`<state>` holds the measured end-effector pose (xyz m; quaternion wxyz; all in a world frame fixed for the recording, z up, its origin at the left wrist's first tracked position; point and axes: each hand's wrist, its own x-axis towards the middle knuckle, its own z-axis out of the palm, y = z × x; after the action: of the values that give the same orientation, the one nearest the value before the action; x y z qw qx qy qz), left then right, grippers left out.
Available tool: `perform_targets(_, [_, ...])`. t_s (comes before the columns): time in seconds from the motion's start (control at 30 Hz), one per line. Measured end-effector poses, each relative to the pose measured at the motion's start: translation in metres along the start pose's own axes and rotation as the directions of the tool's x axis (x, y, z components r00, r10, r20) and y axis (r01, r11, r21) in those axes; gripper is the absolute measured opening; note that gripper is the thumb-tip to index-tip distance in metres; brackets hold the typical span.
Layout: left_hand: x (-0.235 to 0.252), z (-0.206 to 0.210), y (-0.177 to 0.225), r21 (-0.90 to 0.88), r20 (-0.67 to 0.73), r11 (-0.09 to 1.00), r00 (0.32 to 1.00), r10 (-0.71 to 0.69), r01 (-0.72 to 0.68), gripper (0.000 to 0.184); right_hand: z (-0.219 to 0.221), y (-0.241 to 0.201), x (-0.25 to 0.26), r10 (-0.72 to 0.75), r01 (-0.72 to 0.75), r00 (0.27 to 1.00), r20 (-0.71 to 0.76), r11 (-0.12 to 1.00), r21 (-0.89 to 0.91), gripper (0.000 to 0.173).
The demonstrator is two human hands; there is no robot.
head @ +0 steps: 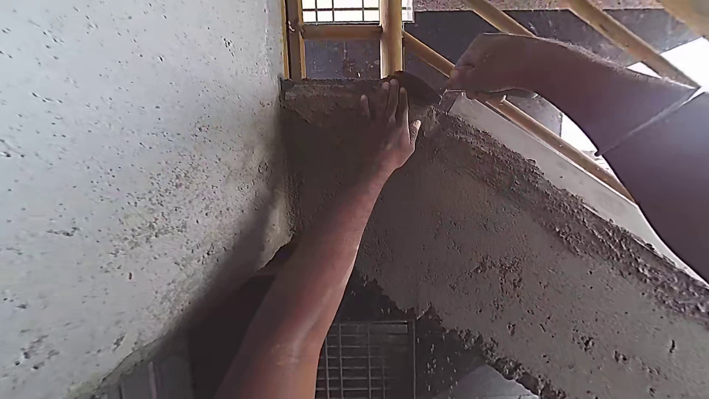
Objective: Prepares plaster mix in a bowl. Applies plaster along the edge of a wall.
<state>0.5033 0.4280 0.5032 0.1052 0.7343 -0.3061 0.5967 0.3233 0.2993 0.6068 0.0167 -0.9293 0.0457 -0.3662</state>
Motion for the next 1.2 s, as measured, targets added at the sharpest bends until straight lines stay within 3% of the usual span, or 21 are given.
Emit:
perform_targets(0.23, [-0.001,0.006,0.003,0.029,-0.041,0.999,0.999,-0.019,0.021,0.077,0.001,0.006,-0.006,0.071,-0.068,0.995,0.064,0.996,-0.05,0.043])
perform_targets(0.33, [-0.001,0.006,0.003,0.038,-0.044,0.999,0.999,-0.025,0.026,0.078,-0.009,-0.002,-0.013,0.095,-0.093,0.995,0.022,0.993,-0.074,0.044])
perform_targets(0.5, [-0.001,0.011,0.005,0.033,-0.053,0.998,0.998,-0.042,0.044,0.081,-0.017,-0.013,0.003,0.04,-0.043,0.998,-0.046,0.997,-0.071,0.045])
perform_targets(0.6, [-0.002,0.013,0.005,0.015,-0.055,0.999,0.998,-0.044,0.045,0.082,-0.009,-0.023,0.005,-0.026,0.024,1.0,-0.017,0.995,-0.092,0.044])
perform_targets(0.77, [-0.003,0.014,0.006,0.032,-0.064,0.998,0.997,-0.045,0.047,0.083,-0.021,-0.017,-0.006,0.022,-0.017,0.999,0.045,0.993,-0.12,0.045])
perform_targets(0.9, [-0.002,0.013,0.007,0.038,-0.053,0.998,0.997,-0.046,0.048,0.083,-0.026,-0.009,-0.015,0.081,-0.086,0.995,-0.06,0.993,-0.086,0.043])
perform_targets(0.97, [-0.003,0.011,0.005,-0.042,-0.094,0.998,0.994,-0.052,0.048,0.082,-0.021,-0.006,-0.023,0.05,-0.055,0.992,-0.114,0.998,-0.039,0.042])
perform_targets(1.03, [-0.012,0.007,0.001,-0.181,-0.241,0.983,0.967,-0.083,0.04,0.078,-0.007,-0.005,-0.034,0.024,-0.02,0.997,-0.075,0.998,0.057,0.039])
perform_targets(1.1, [-0.038,-0.007,-0.005,-0.304,-0.328,0.947,0.923,-0.202,0.1,0.072,0.012,-0.007,-0.04,0.047,-0.043,0.998,-0.032,0.993,0.105,0.036])
perform_targets(1.2, [-0.102,-0.023,-0.008,-0.5,-0.27,0.838,0.879,-0.393,0.221,0.074,0.032,-0.018,-0.044,0.111,-0.103,0.989,-0.095,0.991,0.09,0.037])
